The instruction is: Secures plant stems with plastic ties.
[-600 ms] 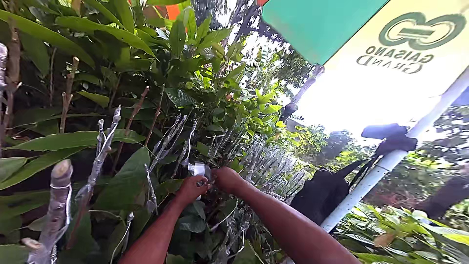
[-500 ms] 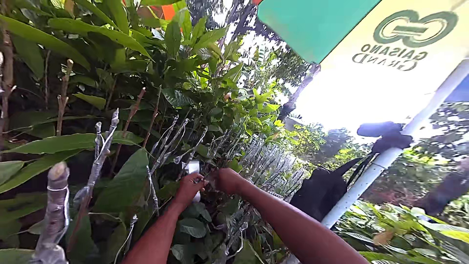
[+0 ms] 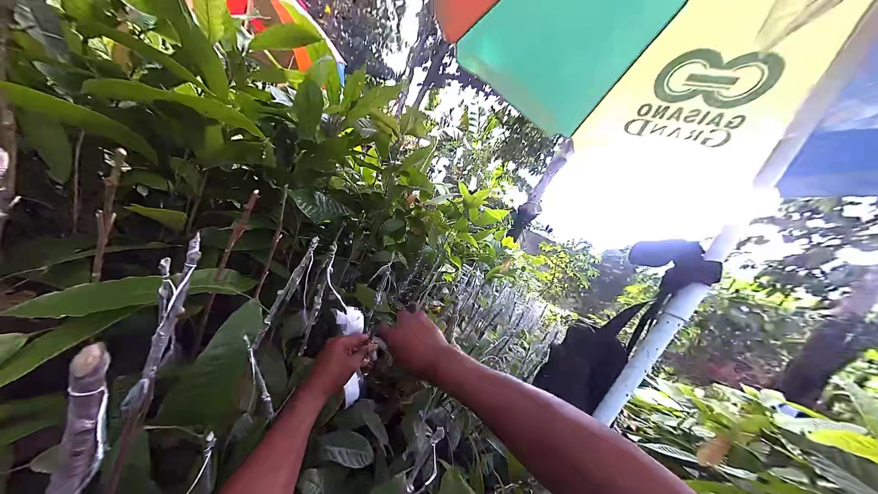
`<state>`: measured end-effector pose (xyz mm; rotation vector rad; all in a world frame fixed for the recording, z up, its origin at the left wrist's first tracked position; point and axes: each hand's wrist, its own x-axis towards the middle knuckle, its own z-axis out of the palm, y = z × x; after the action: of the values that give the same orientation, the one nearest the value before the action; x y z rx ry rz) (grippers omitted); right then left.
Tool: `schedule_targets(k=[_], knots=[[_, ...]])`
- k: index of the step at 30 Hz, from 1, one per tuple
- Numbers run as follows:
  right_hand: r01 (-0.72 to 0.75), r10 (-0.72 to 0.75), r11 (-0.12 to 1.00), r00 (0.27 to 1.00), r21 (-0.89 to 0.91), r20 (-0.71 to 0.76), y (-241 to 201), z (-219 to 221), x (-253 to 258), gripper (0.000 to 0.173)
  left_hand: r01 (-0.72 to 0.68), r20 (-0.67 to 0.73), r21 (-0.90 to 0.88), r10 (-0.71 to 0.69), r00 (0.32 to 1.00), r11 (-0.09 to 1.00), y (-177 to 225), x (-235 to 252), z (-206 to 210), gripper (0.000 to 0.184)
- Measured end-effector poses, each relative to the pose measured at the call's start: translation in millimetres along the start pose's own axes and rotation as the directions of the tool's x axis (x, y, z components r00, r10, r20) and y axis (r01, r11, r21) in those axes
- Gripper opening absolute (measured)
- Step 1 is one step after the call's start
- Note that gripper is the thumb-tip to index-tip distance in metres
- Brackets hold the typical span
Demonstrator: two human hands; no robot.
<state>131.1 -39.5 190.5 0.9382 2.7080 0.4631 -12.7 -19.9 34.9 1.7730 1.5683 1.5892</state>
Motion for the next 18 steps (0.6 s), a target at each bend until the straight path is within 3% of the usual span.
schedule_targets(k=[2,4,6,9,12,14,17,18], knots=[[0.097,-0.089,0.973,0.995,0.211,-0.049,-6.9,-10.0,2.2,0.028,0.033,-0.001,0.022,-0.033,0.999,0.999,6.2,0.2,2.9,0.026],[0.113,-0.099,0.919,0.993,0.377,-0.057,15.1,-23.5,17.2,0.033,0.011,0.07,0.075,-0.016,0.997,0.997,9.1,2.7,11.8,0.03],[-0.003,0.001,0.98,1.0,0.2,0.011,40.9,-18.6,30.0,0.037,-0.041,0.082,0.08,0.034,0.996,0.996,8.1,2.4,12.6,0.032],[-0.101,0.102,0.995,0.993,-0.018,0.051,34.4,-3.8,19.1,0.03,0.011,-0.011,0.036,-0.01,1.0,0.999,6.7,3.6,6.4,0.032],[0.02,-0.022,0.996,1.0,0.084,0.022,20.1,0.9,-3.7,0.025,0.06,-0.095,-0.012,-0.06,0.994,0.998,8.5,6.5,4.7,0.029],[0.127,-0.128,0.971,0.992,0.203,-0.004,4.0,-6.3,-14.3,0.037,0.093,-0.105,-0.024,-0.095,0.99,0.995,12.7,6.9,9.5,0.028],[0.132,-0.106,0.867,0.991,0.481,-0.079,16.5,-30.2,-3.0,0.034,0.068,-0.004,0.05,-0.068,0.998,0.996,18.4,9.8,24.6,0.031],[0.098,-0.072,0.885,0.995,0.456,-0.075,30.3,-34.4,5.5,0.036,0.031,0.058,0.084,-0.036,0.998,0.996,19.9,9.8,25.9,0.034]])
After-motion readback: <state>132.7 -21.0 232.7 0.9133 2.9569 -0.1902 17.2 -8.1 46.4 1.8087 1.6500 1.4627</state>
